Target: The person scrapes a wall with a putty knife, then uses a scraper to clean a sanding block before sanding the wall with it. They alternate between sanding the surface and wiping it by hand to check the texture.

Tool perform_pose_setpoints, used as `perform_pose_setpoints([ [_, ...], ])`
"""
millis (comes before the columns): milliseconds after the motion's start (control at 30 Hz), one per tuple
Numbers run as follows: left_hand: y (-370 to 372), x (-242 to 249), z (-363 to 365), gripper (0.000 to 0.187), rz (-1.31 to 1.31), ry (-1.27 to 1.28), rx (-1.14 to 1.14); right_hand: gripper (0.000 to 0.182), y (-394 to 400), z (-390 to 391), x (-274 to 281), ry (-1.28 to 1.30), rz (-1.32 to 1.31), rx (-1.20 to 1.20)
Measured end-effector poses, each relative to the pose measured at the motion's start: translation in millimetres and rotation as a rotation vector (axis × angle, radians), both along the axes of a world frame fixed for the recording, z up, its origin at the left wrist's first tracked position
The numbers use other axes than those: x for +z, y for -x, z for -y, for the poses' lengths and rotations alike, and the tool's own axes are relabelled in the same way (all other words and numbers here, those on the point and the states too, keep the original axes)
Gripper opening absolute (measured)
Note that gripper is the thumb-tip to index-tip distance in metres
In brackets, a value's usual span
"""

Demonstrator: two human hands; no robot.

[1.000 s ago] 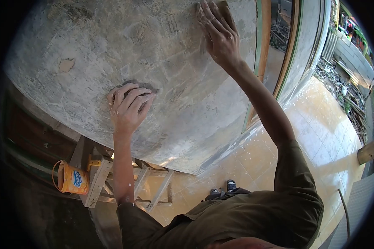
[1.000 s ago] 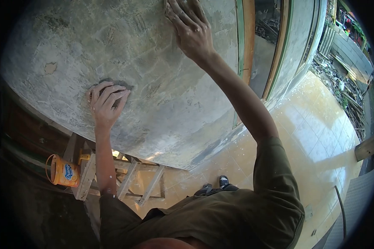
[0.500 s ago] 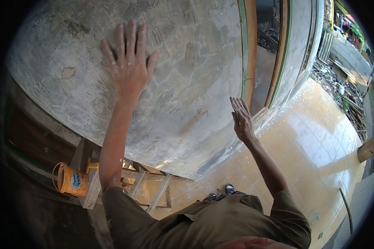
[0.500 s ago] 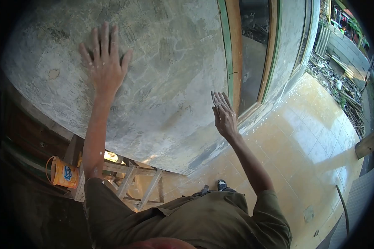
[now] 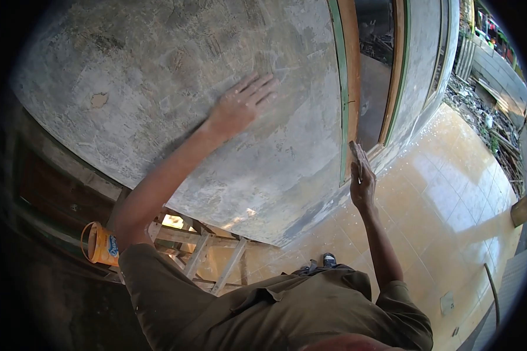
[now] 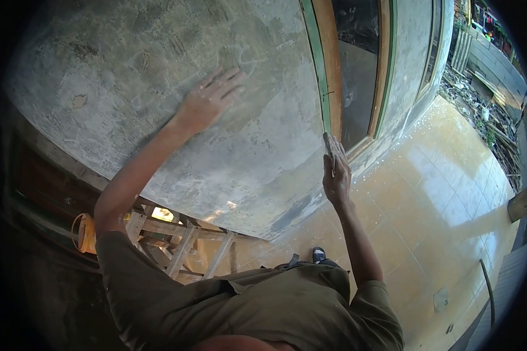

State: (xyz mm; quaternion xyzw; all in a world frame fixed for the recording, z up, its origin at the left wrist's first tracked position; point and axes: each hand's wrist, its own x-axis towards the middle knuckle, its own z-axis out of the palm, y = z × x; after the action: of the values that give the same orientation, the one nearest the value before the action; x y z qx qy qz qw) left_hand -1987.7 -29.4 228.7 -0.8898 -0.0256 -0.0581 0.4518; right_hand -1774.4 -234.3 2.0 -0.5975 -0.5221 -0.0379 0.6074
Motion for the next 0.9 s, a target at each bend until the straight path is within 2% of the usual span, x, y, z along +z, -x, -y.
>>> perform_pose_setpoints([
  [33, 7, 17, 5, 0.042, 0.119, 0.04, -0.04, 0.037, -1, -3, 2, -0.012, -0.006, 0.01],
  [67, 15, 31, 15, 0.042, 0.123, 0.043, -0.034, 0.037, -2, -5, 4, -0.022, -0.01, 0.021],
  [133, 33, 51, 33, 0.038, 0.203, 0.586, -0.078, 0.037, 3, -11, 16, -0.017, -0.017, 0.036],
  [167, 40, 51, 32, 0.038, 0.207, 0.594, -0.07, 0.038, 6, -15, 21, -0.033, -0.014, 0.073],
  [233, 56, 50, 30, 0.031, 0.079, 0.091, -0.152, 0.039, 12, -23, 31, -0.044, 0.002, 0.125],
  [267, 63, 52, 26, 0.031, 0.083, 0.097, -0.143, 0.039, 15, -26, 36, -0.037, 0.003, 0.133],
  [333, 74, 57, 17, 0.008, 0.284, 0.253, -0.125, 0.039, 20, -31, 43, -0.036, 0.025, 0.176],
  [367, 77, 60, 19, 0.008, 0.286, 0.255, -0.119, 0.038, 22, -33, 46, -0.04, 0.033, 0.194],
  [433, 80, 67, 25, 0.02, 0.404, -0.069, -0.015, 0.038, 24, -36, 52, -0.05, 0.051, 0.208],
  [467, 77, 67, 28, 0.02, 0.402, -0.066, -0.014, 0.037, 25, -38, 53, -0.06, 0.067, 0.216],
  [533, 68, 63, 33, 0.041, 0.477, -0.244, 0.084, 0.037, 24, -45, 55, -0.074, 0.073, 0.214],
  [567, 65, 59, 30, 0.041, 0.478, -0.239, 0.085, 0.038, 24, -48, 56, -0.092, 0.082, 0.213],
  [633, 60, 52, 20, 0.06, 0.469, -0.292, 0.311, 0.038, 25, -51, 60, -0.098, 0.09, 0.217],
  [900, 48, 50, 15, 0.063, 0.501, -0.297, 0.273, 0.038, 25, -57, 69, -0.114, 0.113, 0.237],
])
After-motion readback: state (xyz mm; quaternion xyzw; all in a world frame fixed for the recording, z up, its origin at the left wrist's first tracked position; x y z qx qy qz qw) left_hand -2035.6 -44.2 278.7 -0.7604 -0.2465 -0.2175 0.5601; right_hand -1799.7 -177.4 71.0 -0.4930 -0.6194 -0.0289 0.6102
